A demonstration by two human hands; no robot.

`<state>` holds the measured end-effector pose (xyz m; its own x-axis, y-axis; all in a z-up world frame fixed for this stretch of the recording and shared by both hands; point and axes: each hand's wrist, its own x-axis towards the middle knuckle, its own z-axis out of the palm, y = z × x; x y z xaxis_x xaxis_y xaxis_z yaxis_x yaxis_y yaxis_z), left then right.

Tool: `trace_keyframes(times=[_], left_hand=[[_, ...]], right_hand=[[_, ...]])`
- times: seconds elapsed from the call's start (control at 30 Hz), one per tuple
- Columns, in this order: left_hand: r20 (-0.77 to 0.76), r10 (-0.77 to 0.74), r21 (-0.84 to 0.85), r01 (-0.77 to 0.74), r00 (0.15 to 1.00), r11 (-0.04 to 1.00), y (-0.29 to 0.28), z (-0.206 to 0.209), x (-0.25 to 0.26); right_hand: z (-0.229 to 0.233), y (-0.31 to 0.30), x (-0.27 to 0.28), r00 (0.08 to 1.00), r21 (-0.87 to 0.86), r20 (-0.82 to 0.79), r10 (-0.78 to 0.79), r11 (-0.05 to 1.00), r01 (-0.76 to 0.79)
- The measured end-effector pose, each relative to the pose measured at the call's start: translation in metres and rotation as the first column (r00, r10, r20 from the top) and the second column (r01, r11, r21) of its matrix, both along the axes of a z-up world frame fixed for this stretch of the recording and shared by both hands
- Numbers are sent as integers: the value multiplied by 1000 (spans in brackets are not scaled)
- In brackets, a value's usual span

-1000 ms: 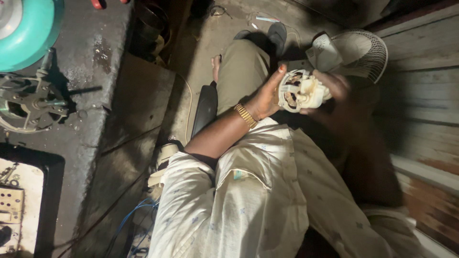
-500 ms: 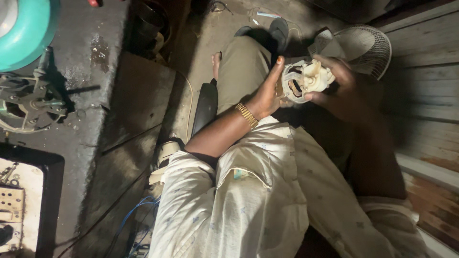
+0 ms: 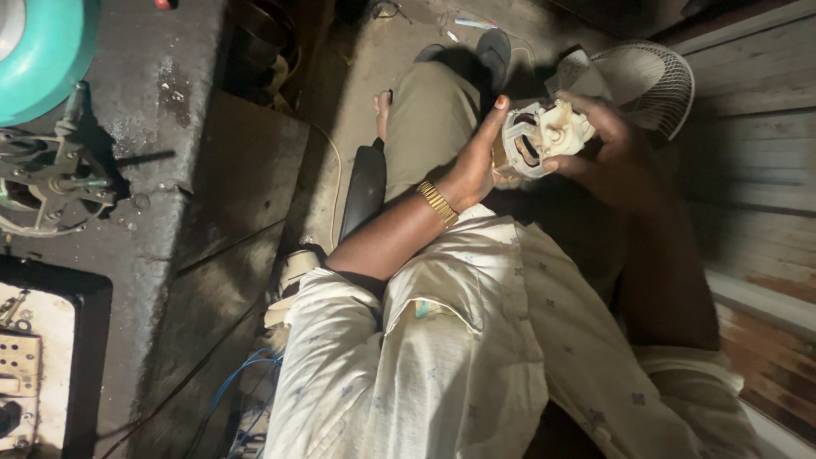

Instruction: The person sits on the floor and cleans a small metal component with a cloth. They then pick up a white plastic housing and insert the metal component into it. The person uses a screwdriver to tighten screws on the housing, securing the internal parts.

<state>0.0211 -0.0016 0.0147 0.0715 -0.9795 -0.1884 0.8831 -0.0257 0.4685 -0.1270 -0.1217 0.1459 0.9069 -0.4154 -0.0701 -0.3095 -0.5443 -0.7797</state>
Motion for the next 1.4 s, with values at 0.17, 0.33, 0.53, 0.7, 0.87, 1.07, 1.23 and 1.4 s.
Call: trace_keyframes(times=[0.17,0.33,0.53,0.7,0.87,1.07,1.23,1.4], left_hand=[[5,-18,19,18,1000,1000,0,4,2],[76,-21,104,13,997,994,2,9,4],[62,-5,68,0,998,998,1,11,4],[93,-2,115,-8,996,993,-1,4,3],[63,-14,146,5,998,989,-9,-8,-1],[153,-45,200,14,987,980,-8,-10,-3],[174,-133,182,101,976,978,-4,-9,-4],[124,-179,118,164,976,979,-3,-9,-4]], right_hand=[[-2,-3,-1,999,-76,-39,-3,997,0],[-2,-7,-2,996,-178,-78,49,982,-62],[-4,-7,-5,997,-184,-61,50,981,-61],[-7,-7,-5,998,-103,-31,47,993,-50],[-14,-14,-13,981,7,-185,-60,998,63],[-54,-31,-26,999,345,38,-15,938,1],[-65,-40,-36,999,344,40,6,939,-19],[-53,-38,-36,992,257,-109,-56,963,83]])
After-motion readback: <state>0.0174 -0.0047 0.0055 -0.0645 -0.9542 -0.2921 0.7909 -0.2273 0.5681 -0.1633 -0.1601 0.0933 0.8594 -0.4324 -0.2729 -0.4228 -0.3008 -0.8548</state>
